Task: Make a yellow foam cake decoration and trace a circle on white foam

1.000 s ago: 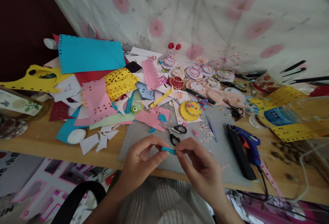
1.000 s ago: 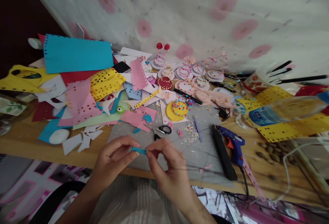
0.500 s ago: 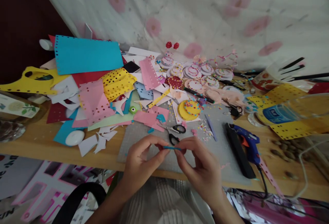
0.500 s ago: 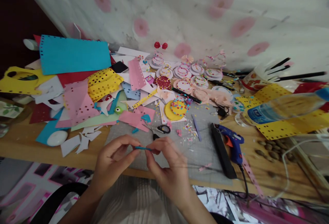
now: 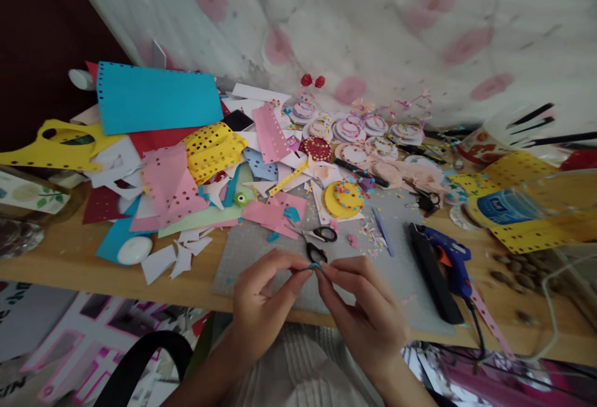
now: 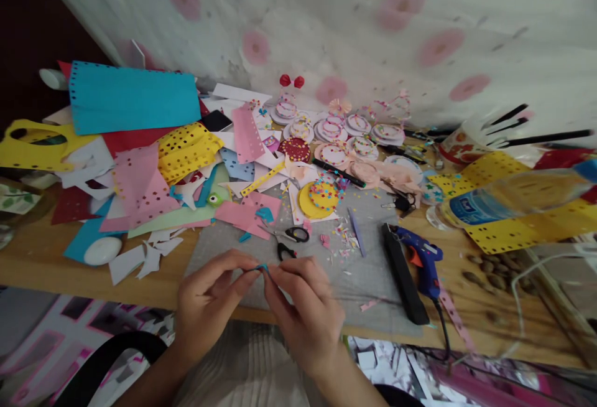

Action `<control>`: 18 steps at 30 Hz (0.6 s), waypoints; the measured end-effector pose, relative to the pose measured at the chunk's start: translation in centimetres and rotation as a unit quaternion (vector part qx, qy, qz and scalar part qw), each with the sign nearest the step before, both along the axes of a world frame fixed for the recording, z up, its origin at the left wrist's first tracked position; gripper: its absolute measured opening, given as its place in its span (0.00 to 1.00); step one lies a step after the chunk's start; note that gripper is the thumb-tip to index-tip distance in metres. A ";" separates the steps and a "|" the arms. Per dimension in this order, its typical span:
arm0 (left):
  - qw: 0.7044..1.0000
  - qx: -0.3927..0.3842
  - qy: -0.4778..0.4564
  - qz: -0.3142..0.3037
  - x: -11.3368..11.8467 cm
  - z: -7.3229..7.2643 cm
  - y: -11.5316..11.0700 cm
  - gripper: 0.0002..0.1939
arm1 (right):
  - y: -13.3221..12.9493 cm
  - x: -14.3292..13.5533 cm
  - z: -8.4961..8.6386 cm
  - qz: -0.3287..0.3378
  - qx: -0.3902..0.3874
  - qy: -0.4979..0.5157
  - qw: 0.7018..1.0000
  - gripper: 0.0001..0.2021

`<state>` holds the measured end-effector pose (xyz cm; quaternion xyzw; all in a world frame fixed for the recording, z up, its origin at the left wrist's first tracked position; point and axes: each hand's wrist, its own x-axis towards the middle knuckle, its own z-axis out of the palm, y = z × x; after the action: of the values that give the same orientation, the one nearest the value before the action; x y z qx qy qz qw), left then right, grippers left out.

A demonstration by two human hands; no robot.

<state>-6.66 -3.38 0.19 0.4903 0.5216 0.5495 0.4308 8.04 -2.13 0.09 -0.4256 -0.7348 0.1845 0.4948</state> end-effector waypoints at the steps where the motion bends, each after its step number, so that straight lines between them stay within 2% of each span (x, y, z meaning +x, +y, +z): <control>1: 1.000 -0.001 -0.005 0.005 0.1 0.0 0.0 0.05 | 0.0 -0.1 0.0 -0.006 0.006 -0.004 1.000 0.14; 5: 0.999 -0.002 -0.030 0.023 0.6 0.0 0.0 0.06 | -0.3 -0.4 0.2 -0.026 0.012 -0.012 1.000 0.15; 12: 0.996 -0.002 -0.068 0.056 0.9 0.1 0.0 0.06 | -0.7 -0.9 0.5 -0.019 0.011 -0.017 1.000 0.20; 18: 0.994 -0.019 -0.090 0.062 1.0 0.5 0.1 0.08 | -1.0 -1.3 -0.1 -0.028 0.016 -0.039 0.999 0.24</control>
<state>-5.68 -3.30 0.65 0.3971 0.5201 0.6076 0.4502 6.75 -3.14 0.01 -0.4446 -0.7444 0.1420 0.4776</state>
